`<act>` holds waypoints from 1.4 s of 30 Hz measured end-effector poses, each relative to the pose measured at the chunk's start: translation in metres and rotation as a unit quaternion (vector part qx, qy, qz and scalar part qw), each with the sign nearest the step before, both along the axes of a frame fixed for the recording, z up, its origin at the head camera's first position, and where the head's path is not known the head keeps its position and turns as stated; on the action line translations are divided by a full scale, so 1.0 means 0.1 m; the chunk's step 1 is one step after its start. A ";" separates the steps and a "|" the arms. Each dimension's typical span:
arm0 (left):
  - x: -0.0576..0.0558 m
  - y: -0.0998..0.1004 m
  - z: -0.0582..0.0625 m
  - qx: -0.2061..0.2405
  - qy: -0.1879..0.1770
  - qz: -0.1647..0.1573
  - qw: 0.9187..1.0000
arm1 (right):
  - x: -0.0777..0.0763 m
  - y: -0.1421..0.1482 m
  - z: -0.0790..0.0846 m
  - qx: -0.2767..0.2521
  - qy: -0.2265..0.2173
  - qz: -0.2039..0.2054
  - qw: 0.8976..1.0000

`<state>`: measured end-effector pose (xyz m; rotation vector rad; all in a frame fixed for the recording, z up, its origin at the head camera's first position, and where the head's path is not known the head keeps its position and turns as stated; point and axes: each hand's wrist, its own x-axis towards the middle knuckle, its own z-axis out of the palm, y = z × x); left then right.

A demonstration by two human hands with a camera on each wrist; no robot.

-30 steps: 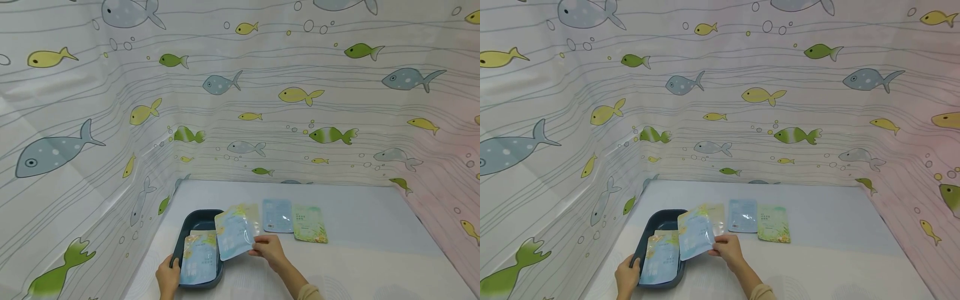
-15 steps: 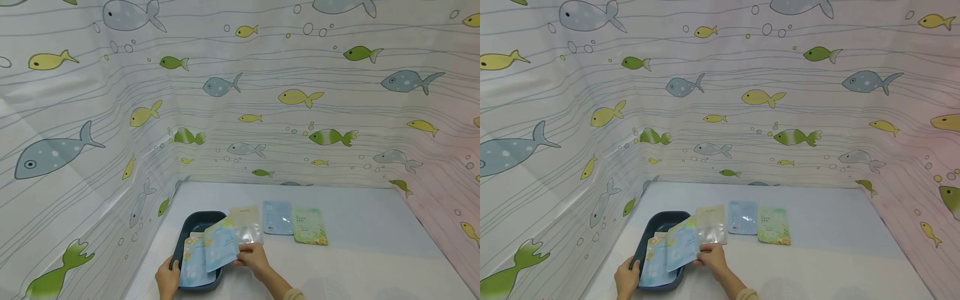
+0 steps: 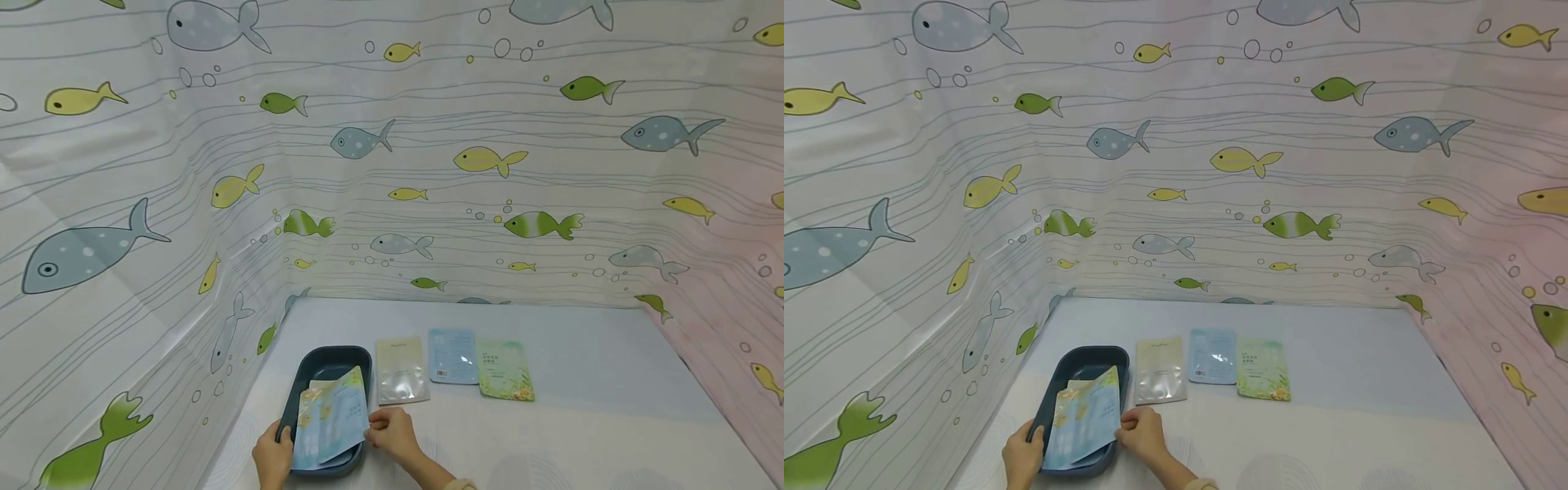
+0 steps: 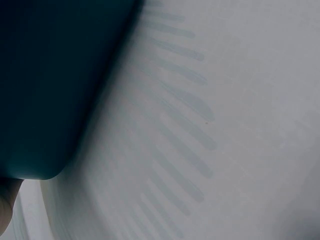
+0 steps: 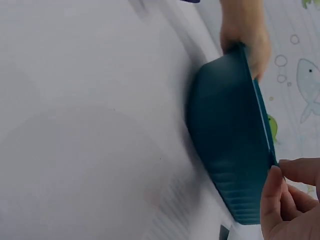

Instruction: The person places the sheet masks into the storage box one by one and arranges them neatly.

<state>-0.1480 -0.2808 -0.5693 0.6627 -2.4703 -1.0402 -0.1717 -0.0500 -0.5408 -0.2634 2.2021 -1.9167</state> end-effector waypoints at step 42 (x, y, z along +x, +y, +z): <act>0.06 0.04 0.07 0.083 -0.050 -0.019 0.995 | -0.62 2.31 -0.31 0.343 0.000 -0.326 0.881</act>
